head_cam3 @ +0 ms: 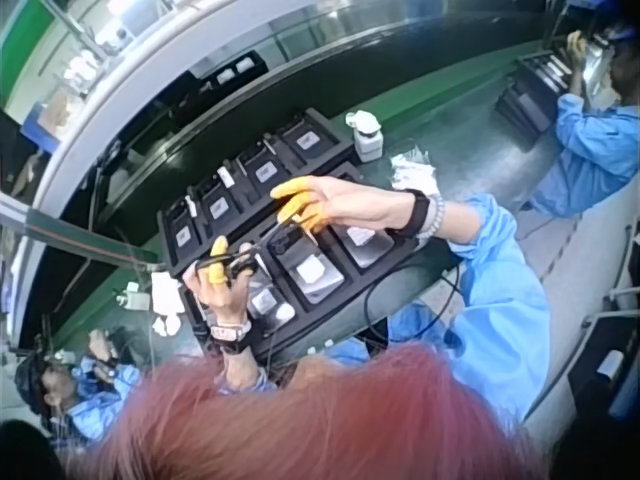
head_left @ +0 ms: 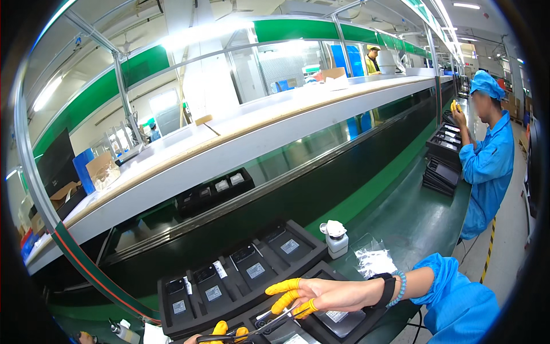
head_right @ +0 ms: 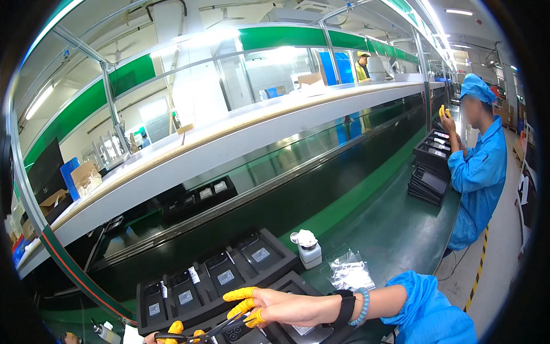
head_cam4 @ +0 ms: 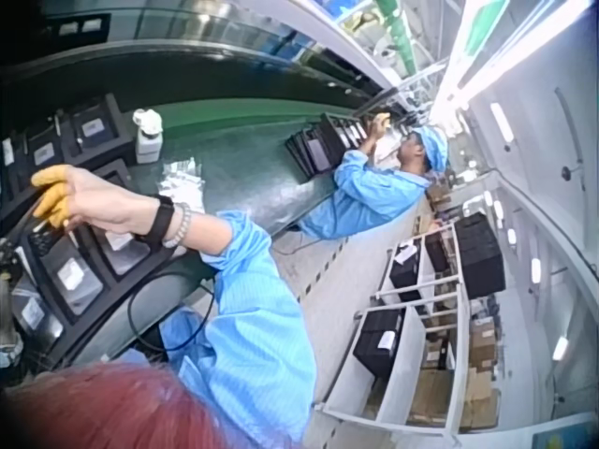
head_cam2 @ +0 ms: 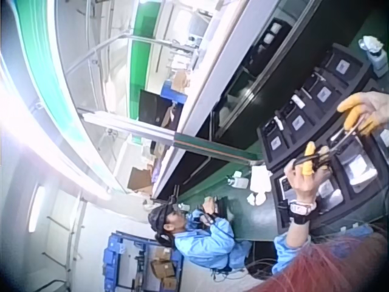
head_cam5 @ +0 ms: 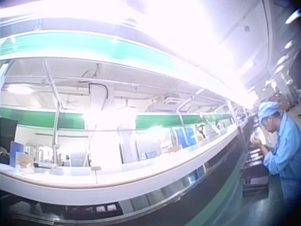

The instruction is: The recorder is assembling small electronic components on a production line.

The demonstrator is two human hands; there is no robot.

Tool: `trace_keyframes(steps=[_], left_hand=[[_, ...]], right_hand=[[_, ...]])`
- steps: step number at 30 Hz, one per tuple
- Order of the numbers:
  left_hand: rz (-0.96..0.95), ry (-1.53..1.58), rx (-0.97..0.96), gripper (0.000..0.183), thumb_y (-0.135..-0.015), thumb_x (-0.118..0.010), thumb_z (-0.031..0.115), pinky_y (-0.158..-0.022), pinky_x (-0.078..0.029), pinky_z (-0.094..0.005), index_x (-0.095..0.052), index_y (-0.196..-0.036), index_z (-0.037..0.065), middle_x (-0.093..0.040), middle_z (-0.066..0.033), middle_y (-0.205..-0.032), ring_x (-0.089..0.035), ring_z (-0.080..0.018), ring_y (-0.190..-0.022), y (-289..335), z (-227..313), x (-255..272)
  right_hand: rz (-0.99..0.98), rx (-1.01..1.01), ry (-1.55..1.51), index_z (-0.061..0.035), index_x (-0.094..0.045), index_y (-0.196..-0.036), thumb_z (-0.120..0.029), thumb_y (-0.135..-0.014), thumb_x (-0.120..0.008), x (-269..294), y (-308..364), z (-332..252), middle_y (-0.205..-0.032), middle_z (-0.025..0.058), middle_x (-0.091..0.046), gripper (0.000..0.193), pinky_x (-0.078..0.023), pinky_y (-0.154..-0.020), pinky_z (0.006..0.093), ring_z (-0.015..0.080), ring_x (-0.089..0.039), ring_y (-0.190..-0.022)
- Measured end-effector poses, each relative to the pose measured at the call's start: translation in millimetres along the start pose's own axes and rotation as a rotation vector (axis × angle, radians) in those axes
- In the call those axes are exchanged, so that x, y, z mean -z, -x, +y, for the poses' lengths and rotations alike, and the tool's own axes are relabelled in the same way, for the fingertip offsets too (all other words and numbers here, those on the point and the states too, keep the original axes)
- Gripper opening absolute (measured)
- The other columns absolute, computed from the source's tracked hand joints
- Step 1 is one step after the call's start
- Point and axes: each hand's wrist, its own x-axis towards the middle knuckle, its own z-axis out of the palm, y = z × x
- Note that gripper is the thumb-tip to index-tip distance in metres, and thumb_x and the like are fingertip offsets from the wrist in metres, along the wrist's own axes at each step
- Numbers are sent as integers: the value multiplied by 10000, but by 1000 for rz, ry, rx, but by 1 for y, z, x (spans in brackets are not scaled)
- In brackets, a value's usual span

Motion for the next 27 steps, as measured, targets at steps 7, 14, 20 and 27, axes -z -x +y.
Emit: trace_keyframes(steps=[7,14,20,27], left_hand=[[31,-61,-33,364,-627,-825,201,-626,-406,-339,-660,-899,24,-608,-36,-720,-483,-219,-585,2,0,-3],[48,-92,-53,303,-630,-823,167,-635,-405,-336,-640,-825,24,-641,-55,-748,-501,-204,-578,2,0,-2],[80,-137,-101,239,-648,-803,111,-642,-407,-330,-617,-788,53,-653,-51,-740,-506,-216,-613,11,-3,0],[-10,-125,-84,202,-649,-769,60,-686,-420,-333,-631,-797,56,-661,-53,-781,-527,-237,-703,22,-8,6]], right_hand=[[22,-23,35,-79,-231,-1395,42,-785,-400,4,0,1,-1242,98,-459,645,-397,-872,249,123,-475,-973],[41,-24,52,-73,-231,-1394,50,-775,-388,2,0,0,-1244,104,-457,650,-388,-896,255,134,-470,-1011],[66,-45,42,-67,-221,-1394,63,-769,-402,-1,-1,1,-1240,108,-460,664,-404,-863,246,124,-484,-941],[139,-65,-4,-67,-221,-1392,66,-809,-389,-5,7,-4,-1262,107,-451,621,-433,-793,231,91,-477,-811]])
